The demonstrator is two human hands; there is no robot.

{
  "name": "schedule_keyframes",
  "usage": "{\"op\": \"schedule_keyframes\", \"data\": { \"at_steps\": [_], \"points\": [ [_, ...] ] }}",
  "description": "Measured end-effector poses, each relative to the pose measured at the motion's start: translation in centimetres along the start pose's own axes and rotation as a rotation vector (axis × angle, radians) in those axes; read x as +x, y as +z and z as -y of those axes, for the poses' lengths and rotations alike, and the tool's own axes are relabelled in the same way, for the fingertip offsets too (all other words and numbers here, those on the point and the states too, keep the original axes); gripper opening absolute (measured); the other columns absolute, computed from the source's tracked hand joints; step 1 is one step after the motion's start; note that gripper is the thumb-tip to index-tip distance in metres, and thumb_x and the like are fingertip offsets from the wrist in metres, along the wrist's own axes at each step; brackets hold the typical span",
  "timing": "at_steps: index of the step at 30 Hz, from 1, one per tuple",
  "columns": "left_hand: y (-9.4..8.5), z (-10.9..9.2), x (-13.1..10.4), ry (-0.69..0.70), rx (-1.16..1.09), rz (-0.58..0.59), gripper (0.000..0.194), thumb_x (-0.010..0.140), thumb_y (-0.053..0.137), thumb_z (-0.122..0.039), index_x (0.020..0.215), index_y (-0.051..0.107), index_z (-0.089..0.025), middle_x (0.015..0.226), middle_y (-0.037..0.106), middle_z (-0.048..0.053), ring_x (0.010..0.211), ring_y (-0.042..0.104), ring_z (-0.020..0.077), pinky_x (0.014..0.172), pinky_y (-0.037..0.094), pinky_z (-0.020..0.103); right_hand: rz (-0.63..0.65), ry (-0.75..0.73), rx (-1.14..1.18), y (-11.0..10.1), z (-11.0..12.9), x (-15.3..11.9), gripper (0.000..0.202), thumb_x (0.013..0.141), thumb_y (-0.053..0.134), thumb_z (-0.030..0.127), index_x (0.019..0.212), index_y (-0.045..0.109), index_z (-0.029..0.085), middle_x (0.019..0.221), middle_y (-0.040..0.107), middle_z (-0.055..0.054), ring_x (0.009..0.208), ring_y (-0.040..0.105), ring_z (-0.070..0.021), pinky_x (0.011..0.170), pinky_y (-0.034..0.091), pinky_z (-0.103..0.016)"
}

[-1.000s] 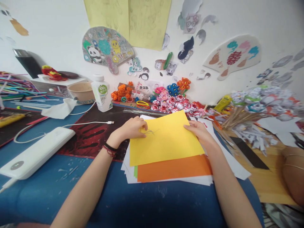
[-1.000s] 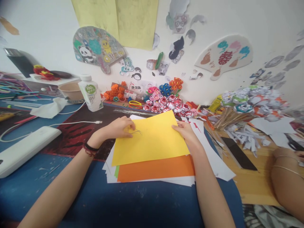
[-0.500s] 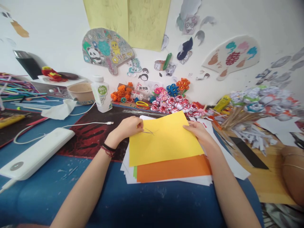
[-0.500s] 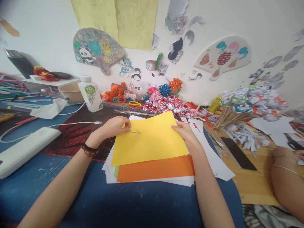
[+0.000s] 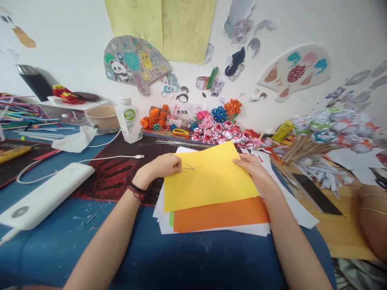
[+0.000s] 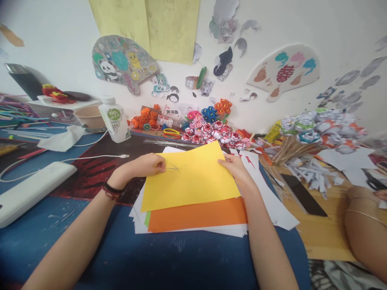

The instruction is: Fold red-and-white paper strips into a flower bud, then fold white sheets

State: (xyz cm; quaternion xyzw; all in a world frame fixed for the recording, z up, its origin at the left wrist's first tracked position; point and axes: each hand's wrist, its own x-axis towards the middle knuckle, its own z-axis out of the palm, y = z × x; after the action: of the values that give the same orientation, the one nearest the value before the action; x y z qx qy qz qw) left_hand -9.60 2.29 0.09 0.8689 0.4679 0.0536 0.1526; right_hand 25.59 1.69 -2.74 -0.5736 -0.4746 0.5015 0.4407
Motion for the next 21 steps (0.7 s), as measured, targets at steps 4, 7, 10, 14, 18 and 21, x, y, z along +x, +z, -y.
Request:
{"op": "schedule_keyframes", "data": {
  "at_steps": [4, 7, 10, 14, 18, 21],
  "points": [
    [0.2, -0.3, 0.3, -0.001, -0.003, -0.056, 0.017, 0.086, 0.056, -0.029, 0.085, 0.071, -0.021, 0.091, 0.074, 0.004, 0.077, 0.065, 0.0187, 0.061, 0.040, 0.026, -0.002, -0.009, -0.006, 0.0, 0.0, 0.0, 0.032, 0.073, 0.077, 0.026, 0.102, 0.072, 0.016, 0.092, 0.080, -0.010, 0.072, 0.077, -0.0240, 0.062, 0.059, -0.029],
    [0.8, -0.8, 0.7, 0.001, 0.008, -0.128, 0.019, 0.089, 0.053, -0.030, 0.089, 0.069, -0.020, 0.096, 0.074, 0.006, 0.083, 0.066, 0.0212, 0.065, 0.041, 0.028, -0.010, -0.021, -0.009, 0.1, 0.1, 0.0, 0.029, 0.073, 0.076, 0.024, 0.101, 0.072, 0.015, 0.091, 0.080, -0.009, 0.071, 0.076, -0.0229, 0.062, 0.059, -0.027],
    [1.1, -1.0, 1.0, 0.044, 0.004, -0.150, 0.018, 0.091, 0.053, -0.029, 0.091, 0.069, -0.021, 0.099, 0.074, 0.004, 0.090, 0.066, 0.0211, 0.070, 0.042, 0.028, -0.006, -0.027, -0.010, 0.1, 0.1, -0.1, 0.029, 0.074, 0.075, 0.023, 0.101, 0.073, 0.015, 0.092, 0.080, -0.010, 0.071, 0.076, -0.0229, 0.063, 0.059, -0.028],
    [0.6, -0.6, 1.0, 0.040, -0.018, -0.207, 0.017, 0.092, 0.054, -0.029, 0.095, 0.069, -0.021, 0.096, 0.072, 0.004, 0.086, 0.065, 0.0192, 0.072, 0.043, 0.028, -0.001, -0.043, -0.014, 0.1, 0.0, 0.0, 0.028, 0.074, 0.075, 0.025, 0.101, 0.073, 0.015, 0.094, 0.080, -0.010, 0.073, 0.076, -0.0229, 0.064, 0.059, -0.028],
    [0.9, -0.4, 1.0, 0.130, -0.003, -0.225, 0.023, 0.089, 0.063, -0.037, 0.104, 0.067, -0.020, 0.103, 0.069, 0.006, 0.096, 0.063, 0.0214, 0.080, 0.044, 0.030, -0.013, -0.054, -0.018, 0.0, -0.1, 0.1, 0.028, 0.073, 0.075, 0.025, 0.099, 0.074, 0.016, 0.092, 0.080, -0.009, 0.072, 0.076, -0.0225, 0.064, 0.059, -0.028],
    [1.6, -0.6, 1.2, 0.163, 0.064, -0.189, 0.023, 0.089, 0.064, -0.038, 0.104, 0.066, -0.020, 0.109, 0.068, 0.007, 0.103, 0.061, 0.0239, 0.081, 0.043, 0.032, -0.014, -0.051, -0.025, 0.0, -0.1, 0.1, 0.028, 0.073, 0.076, 0.025, 0.099, 0.074, 0.016, 0.092, 0.080, -0.008, 0.073, 0.076, -0.0228, 0.064, 0.059, -0.028]
  ]
}}
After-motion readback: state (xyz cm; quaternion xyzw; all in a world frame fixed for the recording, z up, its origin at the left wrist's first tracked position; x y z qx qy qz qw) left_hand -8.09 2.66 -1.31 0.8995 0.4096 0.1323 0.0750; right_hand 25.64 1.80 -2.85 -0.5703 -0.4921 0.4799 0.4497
